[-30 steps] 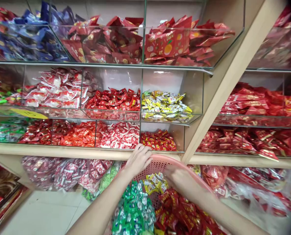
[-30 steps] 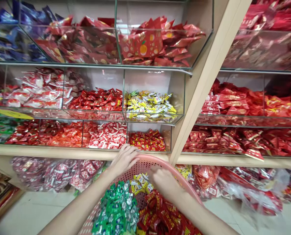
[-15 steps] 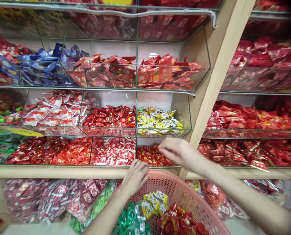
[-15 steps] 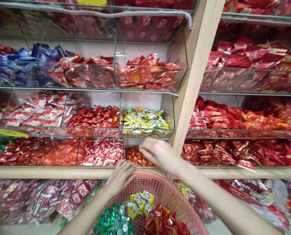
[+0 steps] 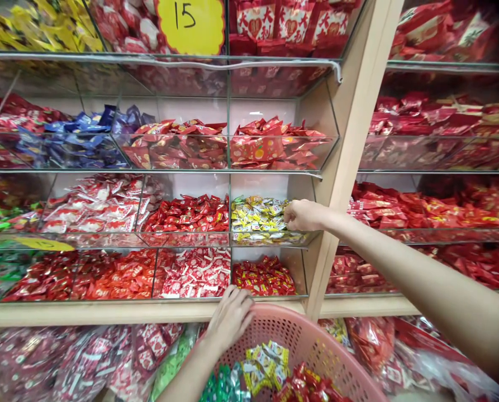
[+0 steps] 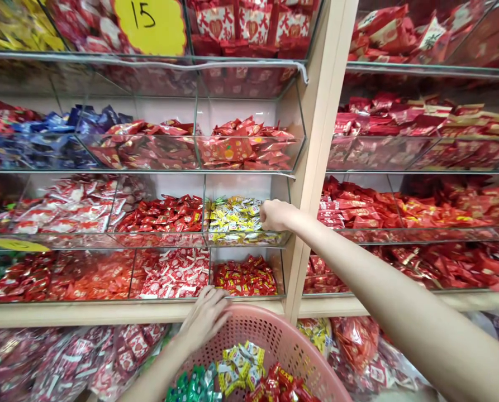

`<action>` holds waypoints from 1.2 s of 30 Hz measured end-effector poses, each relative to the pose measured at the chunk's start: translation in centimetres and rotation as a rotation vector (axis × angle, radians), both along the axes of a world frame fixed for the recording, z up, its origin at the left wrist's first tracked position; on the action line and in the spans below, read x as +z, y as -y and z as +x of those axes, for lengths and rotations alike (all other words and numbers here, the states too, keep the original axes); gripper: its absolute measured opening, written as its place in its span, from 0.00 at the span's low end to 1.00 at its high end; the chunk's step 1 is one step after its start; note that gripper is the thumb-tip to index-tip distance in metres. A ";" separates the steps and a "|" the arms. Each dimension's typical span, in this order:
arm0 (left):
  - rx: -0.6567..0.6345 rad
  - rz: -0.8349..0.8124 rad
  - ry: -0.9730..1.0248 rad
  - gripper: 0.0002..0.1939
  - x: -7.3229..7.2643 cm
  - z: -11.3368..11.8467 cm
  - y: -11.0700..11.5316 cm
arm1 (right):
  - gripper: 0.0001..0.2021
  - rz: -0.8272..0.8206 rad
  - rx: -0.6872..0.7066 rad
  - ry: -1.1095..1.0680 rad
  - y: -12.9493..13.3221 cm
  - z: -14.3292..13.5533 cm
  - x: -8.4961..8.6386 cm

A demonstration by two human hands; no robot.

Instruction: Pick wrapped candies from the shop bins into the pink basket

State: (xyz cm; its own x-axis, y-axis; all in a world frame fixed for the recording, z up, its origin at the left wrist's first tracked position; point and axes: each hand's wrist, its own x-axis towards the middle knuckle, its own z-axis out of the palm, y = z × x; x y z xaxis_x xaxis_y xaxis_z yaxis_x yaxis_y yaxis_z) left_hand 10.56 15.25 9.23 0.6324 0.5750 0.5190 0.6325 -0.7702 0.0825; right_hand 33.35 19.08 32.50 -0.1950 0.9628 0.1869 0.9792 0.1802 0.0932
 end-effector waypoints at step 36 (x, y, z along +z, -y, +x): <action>-0.005 0.017 -0.016 0.06 0.1 0.0 0.0 | 0.06 0.324 0.116 -0.289 2.7 0.9 0.9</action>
State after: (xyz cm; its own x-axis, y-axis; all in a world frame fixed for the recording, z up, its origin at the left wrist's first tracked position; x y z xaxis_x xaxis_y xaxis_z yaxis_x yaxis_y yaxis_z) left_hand 10.53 15.24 9.33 0.6433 0.5634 0.5185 0.6300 -0.7743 0.0597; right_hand 34.27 16.38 33.37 -0.1937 0.8204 0.5380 0.9483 0.2970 -0.1115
